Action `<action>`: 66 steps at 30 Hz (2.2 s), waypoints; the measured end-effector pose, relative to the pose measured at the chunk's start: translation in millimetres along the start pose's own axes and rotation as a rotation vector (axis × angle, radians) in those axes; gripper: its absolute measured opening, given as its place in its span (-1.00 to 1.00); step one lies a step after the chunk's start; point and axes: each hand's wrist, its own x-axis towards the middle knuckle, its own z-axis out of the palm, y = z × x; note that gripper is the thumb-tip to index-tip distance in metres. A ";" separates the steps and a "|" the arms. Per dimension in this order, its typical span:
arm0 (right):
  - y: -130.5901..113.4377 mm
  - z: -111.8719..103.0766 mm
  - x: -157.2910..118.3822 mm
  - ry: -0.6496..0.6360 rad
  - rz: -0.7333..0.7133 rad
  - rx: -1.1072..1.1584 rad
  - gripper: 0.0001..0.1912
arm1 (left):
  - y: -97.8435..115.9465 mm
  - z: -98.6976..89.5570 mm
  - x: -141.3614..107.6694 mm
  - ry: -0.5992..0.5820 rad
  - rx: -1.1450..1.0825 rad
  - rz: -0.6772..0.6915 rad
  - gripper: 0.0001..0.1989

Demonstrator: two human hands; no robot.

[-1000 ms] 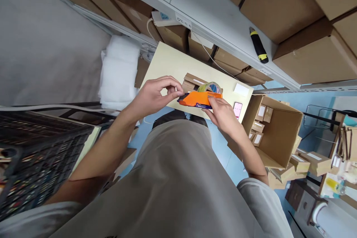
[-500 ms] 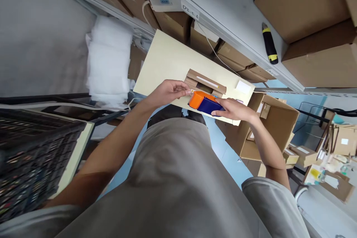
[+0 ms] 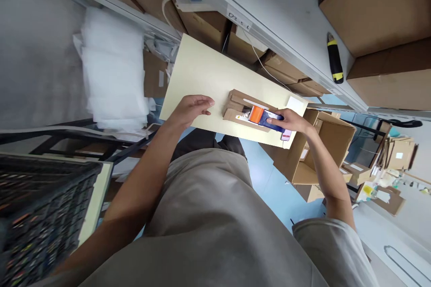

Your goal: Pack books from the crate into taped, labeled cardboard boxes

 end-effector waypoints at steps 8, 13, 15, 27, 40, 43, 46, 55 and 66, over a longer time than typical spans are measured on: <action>4.5 27.1 26.1 0.042 -0.006 0.065 -0.18 | -8.5 -22.0 20.8 -0.025 -0.020 -0.044 -0.67; 7.7 37.9 38.1 0.076 0.025 0.065 -0.15 | -19.3 -22.5 36.9 -0.024 0.003 -0.052 -0.63; 5.5 39.8 39.5 0.090 0.038 0.071 -0.15 | -26.6 -23.1 45.7 -0.016 0.005 -0.064 -0.62; 7.0 48.6 42.3 0.126 0.079 0.062 -0.16 | -75.4 24.6 94.0 -0.095 0.025 -0.197 -0.50; 13.0 45.0 47.7 0.139 0.026 0.046 -0.15 | -55.7 64.9 57.0 0.046 0.320 0.414 -0.29; 17.0 45.6 50.7 0.112 0.015 0.001 -0.18 | -48.5 93.8 59.9 0.042 0.343 0.418 -0.30; 22.0 45.4 56.0 0.101 -0.013 -0.064 -0.17 | -49.5 106.5 67.1 0.087 0.351 0.361 -0.36; 39.3 43.9 88.0 0.059 -0.143 -0.175 -0.17 | -44.0 104.1 66.6 0.193 0.404 0.307 -0.49; 23.1 42.7 89.9 0.045 -0.138 -0.228 -0.26 | -47.3 102.0 69.6 0.230 0.435 0.338 -0.36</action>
